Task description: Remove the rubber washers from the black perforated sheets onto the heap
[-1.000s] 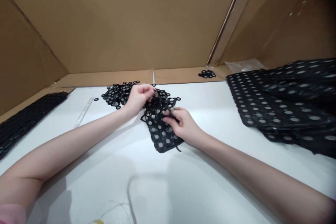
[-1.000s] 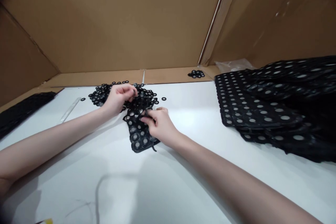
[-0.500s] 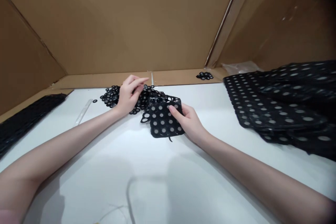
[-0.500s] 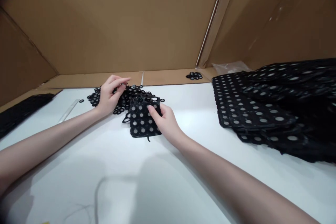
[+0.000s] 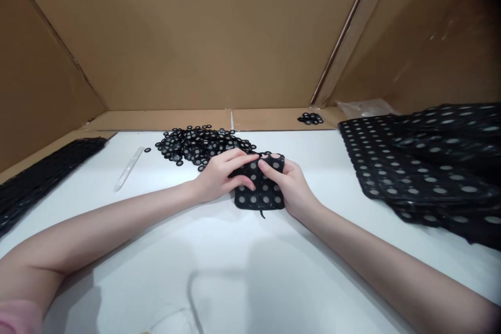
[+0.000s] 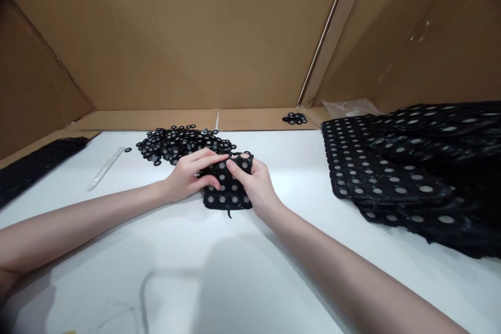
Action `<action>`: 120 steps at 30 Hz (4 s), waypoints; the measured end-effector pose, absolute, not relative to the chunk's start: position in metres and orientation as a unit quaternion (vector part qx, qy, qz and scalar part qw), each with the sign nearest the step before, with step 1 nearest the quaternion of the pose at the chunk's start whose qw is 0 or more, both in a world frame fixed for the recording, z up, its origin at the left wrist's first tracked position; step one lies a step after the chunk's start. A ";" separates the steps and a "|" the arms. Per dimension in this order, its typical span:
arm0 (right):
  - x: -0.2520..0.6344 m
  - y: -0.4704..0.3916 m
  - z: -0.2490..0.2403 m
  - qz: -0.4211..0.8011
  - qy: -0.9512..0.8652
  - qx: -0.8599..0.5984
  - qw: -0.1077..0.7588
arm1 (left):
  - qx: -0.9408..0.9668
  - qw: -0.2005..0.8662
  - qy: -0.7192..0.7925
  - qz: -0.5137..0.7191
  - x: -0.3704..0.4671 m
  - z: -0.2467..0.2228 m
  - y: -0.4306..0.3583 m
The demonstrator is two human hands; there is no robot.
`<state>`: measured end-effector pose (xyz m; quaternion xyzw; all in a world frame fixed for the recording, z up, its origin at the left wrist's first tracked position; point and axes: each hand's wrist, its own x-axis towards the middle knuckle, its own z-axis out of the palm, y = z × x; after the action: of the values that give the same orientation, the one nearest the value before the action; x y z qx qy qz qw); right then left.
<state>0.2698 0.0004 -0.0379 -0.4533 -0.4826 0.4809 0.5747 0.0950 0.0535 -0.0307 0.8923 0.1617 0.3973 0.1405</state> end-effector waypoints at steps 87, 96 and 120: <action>0.267 -0.004 -0.036 0.402 -0.598 -0.492 0.489 | 0.923 0.067 0.051 0.376 0.087 -0.027 0.065; 0.265 -0.009 -0.032 0.385 -0.614 -0.500 0.474 | 0.932 0.018 0.057 0.356 0.087 -0.026 0.063; 0.261 -0.008 -0.037 0.338 -0.634 -0.505 0.477 | 0.932 -0.024 0.113 0.343 0.094 -0.029 0.057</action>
<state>0.2613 -0.0082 -0.0373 -0.5052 -0.6345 0.3383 0.4772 0.0938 0.0568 -0.0293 0.9324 0.1128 0.3425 -0.0238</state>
